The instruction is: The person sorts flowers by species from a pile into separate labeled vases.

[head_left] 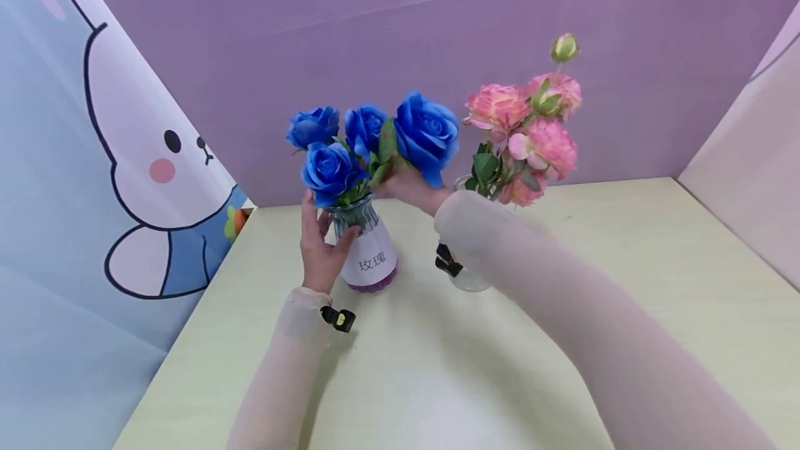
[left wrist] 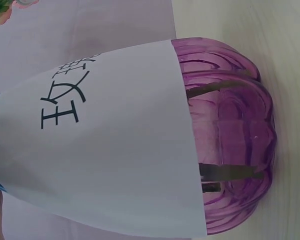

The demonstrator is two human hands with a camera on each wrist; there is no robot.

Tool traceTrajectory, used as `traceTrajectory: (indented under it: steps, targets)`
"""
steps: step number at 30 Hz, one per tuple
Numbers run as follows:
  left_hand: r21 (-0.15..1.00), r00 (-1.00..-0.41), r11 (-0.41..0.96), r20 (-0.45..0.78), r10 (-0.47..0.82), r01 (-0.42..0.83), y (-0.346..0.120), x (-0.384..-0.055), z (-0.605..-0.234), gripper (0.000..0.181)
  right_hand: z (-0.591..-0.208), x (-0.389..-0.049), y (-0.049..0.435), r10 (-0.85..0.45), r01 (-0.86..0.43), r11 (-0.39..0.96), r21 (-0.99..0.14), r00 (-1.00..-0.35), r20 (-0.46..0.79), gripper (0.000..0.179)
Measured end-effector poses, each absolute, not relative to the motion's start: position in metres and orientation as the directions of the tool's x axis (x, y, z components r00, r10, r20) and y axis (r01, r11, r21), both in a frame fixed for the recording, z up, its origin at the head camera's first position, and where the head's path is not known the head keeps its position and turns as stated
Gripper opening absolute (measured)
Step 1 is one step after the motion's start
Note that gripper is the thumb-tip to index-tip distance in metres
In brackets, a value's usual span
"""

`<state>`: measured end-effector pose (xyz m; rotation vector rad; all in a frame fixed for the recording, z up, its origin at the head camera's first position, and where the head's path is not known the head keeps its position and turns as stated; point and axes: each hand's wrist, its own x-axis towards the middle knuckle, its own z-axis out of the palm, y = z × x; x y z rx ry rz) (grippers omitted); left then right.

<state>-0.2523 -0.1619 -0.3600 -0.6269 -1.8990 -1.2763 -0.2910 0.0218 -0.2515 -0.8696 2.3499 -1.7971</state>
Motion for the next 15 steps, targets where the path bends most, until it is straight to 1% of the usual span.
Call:
traceTrajectory:
  steps: [1, 2, 4, 6, 9, 11, 13, 15]
  targets:
    - [0.555, -0.597, 0.385, 0.802, -0.011, 0.738, -0.162, -0.252, -0.360, 0.086, -0.246, -0.280, 0.020, -0.454, -0.339, 0.155, -0.928, -0.859, 0.238, 0.011]
    - [0.559, -0.602, 0.385, 0.799, -0.012, 0.734, -0.162, -0.251, -0.359, 0.085, -0.245, -0.274, 0.018, -0.384, -0.383, 0.262, -0.886, -0.884, 0.268, 0.008]
    - [0.565, -0.608, 0.386, 0.794, -0.013, 0.729, -0.162, -0.250, -0.359, 0.083, -0.241, -0.262, 0.018, -0.366, -0.296, 0.275, -0.915, -0.912, 0.185, 0.010]
    - [0.572, -0.614, 0.384, 0.789, -0.017, 0.724, -0.162, -0.249, -0.358, 0.081, -0.240, -0.257, 0.018, -0.355, -0.246, 0.262, -0.933, -0.924, 0.144, 0.003]
    - [0.568, -0.607, 0.375, 0.794, -0.018, 0.733, -0.161, -0.250, -0.358, 0.082, -0.243, -0.253, 0.020, -0.349, -0.209, 0.229, -0.951, -0.929, 0.120, 0.019]
    - [0.557, -0.595, 0.370, 0.804, -0.014, 0.744, -0.161, -0.251, -0.357, 0.084, -0.247, -0.251, 0.020, -0.335, -0.211, 0.195, -0.958, -0.932, 0.137, 0.031]
    - [0.542, -0.579, 0.357, 0.816, -0.006, 0.761, -0.161, -0.253, -0.358, 0.085, -0.254, -0.250, 0.020, -0.330, -0.273, 0.184, -0.944, -0.922, 0.203, 0.034]
    - [0.538, -0.573, 0.346, 0.819, 0.000, 0.769, -0.161, -0.254, -0.357, 0.086, -0.260, -0.249, 0.020, -0.334, -0.363, 0.210, -0.908, -0.899, 0.283, 0.032]
